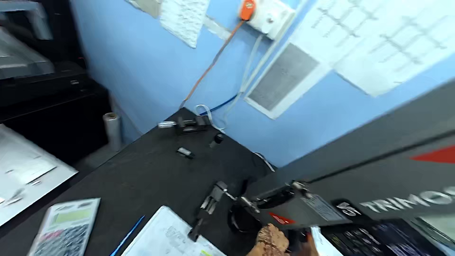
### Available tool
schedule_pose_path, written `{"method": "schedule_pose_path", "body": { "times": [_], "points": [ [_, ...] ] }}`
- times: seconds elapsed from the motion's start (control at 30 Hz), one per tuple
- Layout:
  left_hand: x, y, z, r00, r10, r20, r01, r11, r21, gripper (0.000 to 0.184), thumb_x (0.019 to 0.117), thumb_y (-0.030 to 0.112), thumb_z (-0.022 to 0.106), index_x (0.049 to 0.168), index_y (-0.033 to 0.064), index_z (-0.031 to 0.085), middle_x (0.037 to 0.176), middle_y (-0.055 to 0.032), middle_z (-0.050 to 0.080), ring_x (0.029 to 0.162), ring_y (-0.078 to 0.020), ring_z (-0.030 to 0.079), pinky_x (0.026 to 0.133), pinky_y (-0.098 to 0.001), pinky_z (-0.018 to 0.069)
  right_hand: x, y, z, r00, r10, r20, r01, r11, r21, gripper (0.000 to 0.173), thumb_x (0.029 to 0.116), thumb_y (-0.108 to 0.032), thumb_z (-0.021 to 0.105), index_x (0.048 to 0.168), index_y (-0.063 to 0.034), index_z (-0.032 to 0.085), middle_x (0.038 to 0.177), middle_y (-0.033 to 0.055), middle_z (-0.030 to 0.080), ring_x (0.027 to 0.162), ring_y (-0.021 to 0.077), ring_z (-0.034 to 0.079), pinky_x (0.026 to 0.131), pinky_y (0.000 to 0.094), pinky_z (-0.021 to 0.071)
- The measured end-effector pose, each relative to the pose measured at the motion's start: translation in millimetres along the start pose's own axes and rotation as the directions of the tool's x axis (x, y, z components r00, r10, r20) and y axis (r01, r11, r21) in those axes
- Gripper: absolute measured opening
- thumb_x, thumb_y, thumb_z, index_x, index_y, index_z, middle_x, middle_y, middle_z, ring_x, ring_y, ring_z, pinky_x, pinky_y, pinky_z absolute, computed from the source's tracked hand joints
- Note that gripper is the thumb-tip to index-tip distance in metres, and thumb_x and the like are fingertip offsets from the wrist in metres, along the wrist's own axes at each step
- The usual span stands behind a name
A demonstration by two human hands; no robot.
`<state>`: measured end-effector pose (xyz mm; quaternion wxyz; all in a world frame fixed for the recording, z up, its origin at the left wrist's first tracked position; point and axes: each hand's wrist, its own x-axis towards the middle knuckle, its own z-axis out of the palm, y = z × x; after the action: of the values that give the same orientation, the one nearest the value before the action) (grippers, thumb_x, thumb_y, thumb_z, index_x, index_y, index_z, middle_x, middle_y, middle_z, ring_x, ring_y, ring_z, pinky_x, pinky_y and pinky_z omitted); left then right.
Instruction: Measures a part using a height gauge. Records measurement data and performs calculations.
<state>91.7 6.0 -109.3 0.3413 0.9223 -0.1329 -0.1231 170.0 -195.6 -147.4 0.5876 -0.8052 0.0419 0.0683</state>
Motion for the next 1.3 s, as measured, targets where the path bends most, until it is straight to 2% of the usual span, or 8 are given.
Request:
{"method": "schedule_pose_path", "body": {
  "times": [0.07, 0.27, 0.5, 0.6, 0.8, 0.93, 1.2, 1.3],
  "points": [
    [1, 0, 5, 0.999, -0.031, -0.045, 0.030, 0.999, -0.028, 0.052, 0.1000, 0.048, 0.058, 0.121, 0.0015, 0.069, 0.124, -0.0261, 0.067, 0.123, -0.0455, 0.060, 0.107, -0.0624, 0.0425, -14, -27, 16, 0.995, 0.041, -0.088, -0.040, 0.999, 0.005, 0.051, 0.1115, -0.034, 0.029, 0.149, -0.0025, 0.042, 0.117, 0.0207, 0.065, 0.092, 0.0277, 0.068, 0.078, 0.0483, 0.0563],
    [1, 9, -11, 0.992, -0.096, 0.080, 0.086, 0.989, 0.118, 0.060, 0.1027, 0.053, 0.048, 0.139, 0.0072, 0.060, 0.136, -0.0258, 0.062, 0.130, -0.0463, 0.055, 0.109, -0.0631, 0.0392, 1, -9, 9, 0.994, -0.012, -0.113, 0.008, 0.999, -0.037, 0.053, 0.1110, -0.040, 0.031, 0.147, -0.0050, 0.048, 0.098, 0.0216, 0.070, 0.074, 0.0291, 0.068, 0.064, 0.0474, 0.0570],
    [6, -5, 13, 0.998, -0.029, -0.049, 0.040, 0.967, 0.253, 0.060, 0.1010, 0.059, 0.048, 0.128, 0.0088, 0.068, 0.117, -0.0231, 0.071, 0.113, -0.0437, 0.066, 0.098, -0.0615, 0.0491, -3, -30, 8, 0.998, 0.028, -0.059, -0.034, 0.993, -0.113, 0.049, 0.1124, -0.033, 0.030, 0.146, -0.0022, 0.048, 0.106, 0.0209, 0.070, 0.081, 0.0280, 0.069, 0.071, 0.0449, 0.0575],
    [3, 3, 1, 0.996, -0.085, 0.038, 0.071, 0.957, 0.282, 0.061, 0.1027, 0.058, 0.045, 0.134, 0.0091, 0.064, 0.123, -0.0223, 0.069, 0.117, -0.0419, 0.065, 0.101, -0.0599, 0.0469, -16, -45, 11, 0.998, 0.046, -0.042, -0.050, 0.996, -0.076, 0.047, 0.1127, -0.027, 0.030, 0.147, 0.0010, 0.045, 0.118, 0.0258, 0.066, 0.091, 0.0320, 0.070, 0.078, 0.0464, 0.0571],
    [7, 3, 4, 0.993, -0.104, 0.048, 0.083, 0.943, 0.322, 0.065, 0.1025, 0.061, 0.042, 0.138, 0.0110, 0.061, 0.125, -0.0207, 0.069, 0.118, -0.0403, 0.064, 0.103, -0.0587, 0.0456, 10, 15, 3, 0.991, -0.118, -0.056, 0.123, 0.989, 0.087, 0.051, 0.1077, -0.036, 0.046, 0.144, -0.0003, 0.047, 0.120, 0.0223, 0.065, 0.096, 0.0294, 0.071, 0.076, 0.0465, 0.0603],
    [3, -5, 19, 0.994, -0.033, -0.108, 0.062, 0.957, 0.284, 0.059, 0.0999, 0.059, 0.051, 0.131, 0.0117, 0.068, 0.119, -0.0209, 0.071, 0.114, -0.0419, 0.066, 0.098, -0.0607, 0.0482, 8, 12, -1, 0.980, -0.185, -0.079, 0.191, 0.978, 0.079, 0.049, 0.1067, -0.030, 0.048, 0.143, 0.0029, 0.049, 0.126, 0.0219, 0.064, 0.106, 0.0270, 0.068, 0.084, 0.0460, 0.0592],
    [16, -10, 18, 0.998, 0.003, -0.061, 0.014, 0.964, 0.267, 0.058, 0.1016, 0.057, 0.047, 0.129, 0.0098, 0.067, 0.115, -0.0216, 0.071, 0.109, -0.0411, 0.068, 0.096, -0.0614, 0.0484, 27, 30, -6, 0.976, -0.213, 0.042, 0.208, 0.974, 0.094, 0.058, 0.1065, -0.043, 0.041, 0.149, -0.0029, 0.041, 0.118, 0.0156, 0.066, 0.088, 0.0201, 0.072, 0.069, 0.0387, 0.0616],
    [12, -6, 10, 1.000, -0.013, -0.019, 0.018, 0.962, 0.271, 0.057, 0.1030, 0.055, 0.043, 0.135, 0.0133, 0.064, 0.121, -0.0207, 0.070, 0.113, -0.0408, 0.066, 0.097, -0.0603, 0.0468, 30, 34, -10, 0.965, -0.234, 0.114, 0.218, 0.966, 0.141, 0.074, 0.0989, -0.054, 0.051, 0.151, -0.0033, 0.035, 0.119, 0.0131, 0.066, 0.090, 0.0176, 0.072, 0.071, 0.0366, 0.0624]
  ]
}}
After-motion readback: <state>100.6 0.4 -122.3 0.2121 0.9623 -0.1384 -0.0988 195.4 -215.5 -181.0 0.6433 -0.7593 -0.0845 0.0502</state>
